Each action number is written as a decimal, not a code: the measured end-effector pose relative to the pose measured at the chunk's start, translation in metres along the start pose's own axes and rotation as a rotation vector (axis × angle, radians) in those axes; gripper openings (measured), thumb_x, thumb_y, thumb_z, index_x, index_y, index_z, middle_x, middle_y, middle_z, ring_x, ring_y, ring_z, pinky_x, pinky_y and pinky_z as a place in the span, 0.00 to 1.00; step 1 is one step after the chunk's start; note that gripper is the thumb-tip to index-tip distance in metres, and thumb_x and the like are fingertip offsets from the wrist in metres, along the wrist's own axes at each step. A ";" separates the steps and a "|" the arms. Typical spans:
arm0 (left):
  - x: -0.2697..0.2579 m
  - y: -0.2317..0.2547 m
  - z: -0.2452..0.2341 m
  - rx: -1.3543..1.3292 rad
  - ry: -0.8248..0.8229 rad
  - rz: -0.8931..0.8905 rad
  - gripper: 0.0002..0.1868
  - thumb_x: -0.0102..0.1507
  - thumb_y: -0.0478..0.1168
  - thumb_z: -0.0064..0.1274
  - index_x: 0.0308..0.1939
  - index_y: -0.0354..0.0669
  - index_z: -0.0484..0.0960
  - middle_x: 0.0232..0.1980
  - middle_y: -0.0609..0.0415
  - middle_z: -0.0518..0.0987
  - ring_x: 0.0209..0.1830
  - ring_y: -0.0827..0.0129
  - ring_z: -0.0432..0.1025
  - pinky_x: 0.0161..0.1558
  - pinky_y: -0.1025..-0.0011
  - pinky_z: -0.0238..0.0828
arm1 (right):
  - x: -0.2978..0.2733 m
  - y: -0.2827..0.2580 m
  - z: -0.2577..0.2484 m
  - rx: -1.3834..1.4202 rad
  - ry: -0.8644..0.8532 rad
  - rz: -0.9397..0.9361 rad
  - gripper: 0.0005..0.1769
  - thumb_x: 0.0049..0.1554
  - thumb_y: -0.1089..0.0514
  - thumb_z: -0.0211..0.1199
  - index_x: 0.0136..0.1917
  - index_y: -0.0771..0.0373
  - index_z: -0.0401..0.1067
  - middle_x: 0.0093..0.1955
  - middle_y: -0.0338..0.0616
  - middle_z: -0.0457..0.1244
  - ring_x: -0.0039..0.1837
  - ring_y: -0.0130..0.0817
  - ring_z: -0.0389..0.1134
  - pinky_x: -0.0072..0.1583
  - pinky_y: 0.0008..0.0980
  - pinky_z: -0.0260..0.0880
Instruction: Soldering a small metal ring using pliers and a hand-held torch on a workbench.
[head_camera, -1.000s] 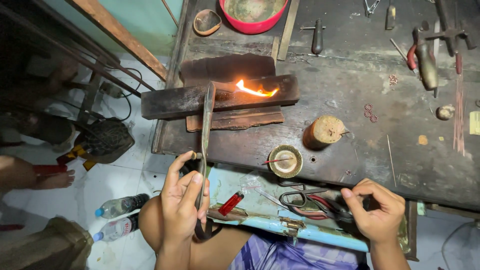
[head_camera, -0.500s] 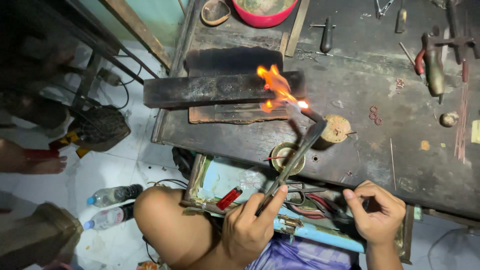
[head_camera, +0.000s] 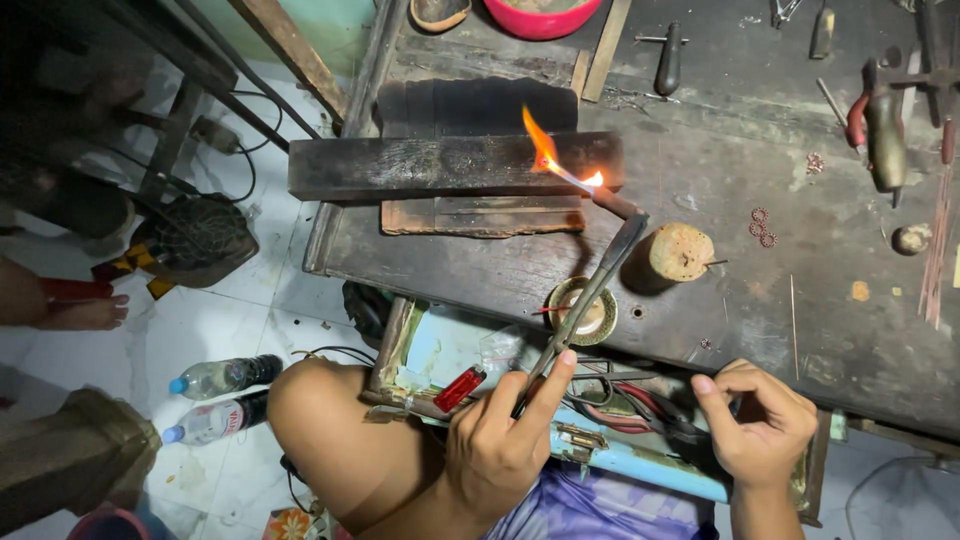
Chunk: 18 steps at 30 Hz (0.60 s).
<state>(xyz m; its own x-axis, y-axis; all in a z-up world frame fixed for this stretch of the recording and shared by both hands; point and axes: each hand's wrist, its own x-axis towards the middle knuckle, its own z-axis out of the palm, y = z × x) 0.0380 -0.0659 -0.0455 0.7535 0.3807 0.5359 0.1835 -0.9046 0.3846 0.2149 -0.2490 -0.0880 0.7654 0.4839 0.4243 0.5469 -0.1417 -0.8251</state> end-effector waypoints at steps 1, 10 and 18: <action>0.001 0.000 0.000 0.001 0.013 0.003 0.25 0.67 0.26 0.47 0.65 0.52 0.80 0.38 0.55 0.73 0.17 0.65 0.63 0.18 0.64 0.62 | -0.001 0.002 0.000 -0.005 0.005 0.006 0.16 0.56 0.73 0.64 0.31 0.69 0.61 0.28 0.46 0.52 0.32 0.35 0.50 0.42 0.30 0.53; 0.000 -0.003 0.001 0.027 0.020 0.000 0.26 0.66 0.27 0.46 0.64 0.53 0.81 0.40 0.56 0.75 0.18 0.63 0.65 0.20 0.63 0.64 | -0.001 0.001 0.000 -0.009 -0.003 0.014 0.17 0.57 0.72 0.64 0.30 0.68 0.61 0.28 0.45 0.53 0.32 0.34 0.51 0.42 0.30 0.53; -0.001 -0.002 -0.001 0.017 0.013 0.001 0.26 0.66 0.27 0.46 0.65 0.53 0.81 0.39 0.56 0.75 0.18 0.64 0.65 0.20 0.63 0.64 | -0.001 0.002 0.000 -0.004 -0.004 0.007 0.17 0.57 0.73 0.63 0.31 0.68 0.61 0.29 0.45 0.53 0.33 0.35 0.51 0.42 0.30 0.53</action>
<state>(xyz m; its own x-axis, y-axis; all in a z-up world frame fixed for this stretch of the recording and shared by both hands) 0.0360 -0.0644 -0.0458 0.7456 0.3820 0.5460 0.1935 -0.9082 0.3711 0.2150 -0.2502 -0.0903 0.7680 0.4859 0.4172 0.5431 -0.1488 -0.8264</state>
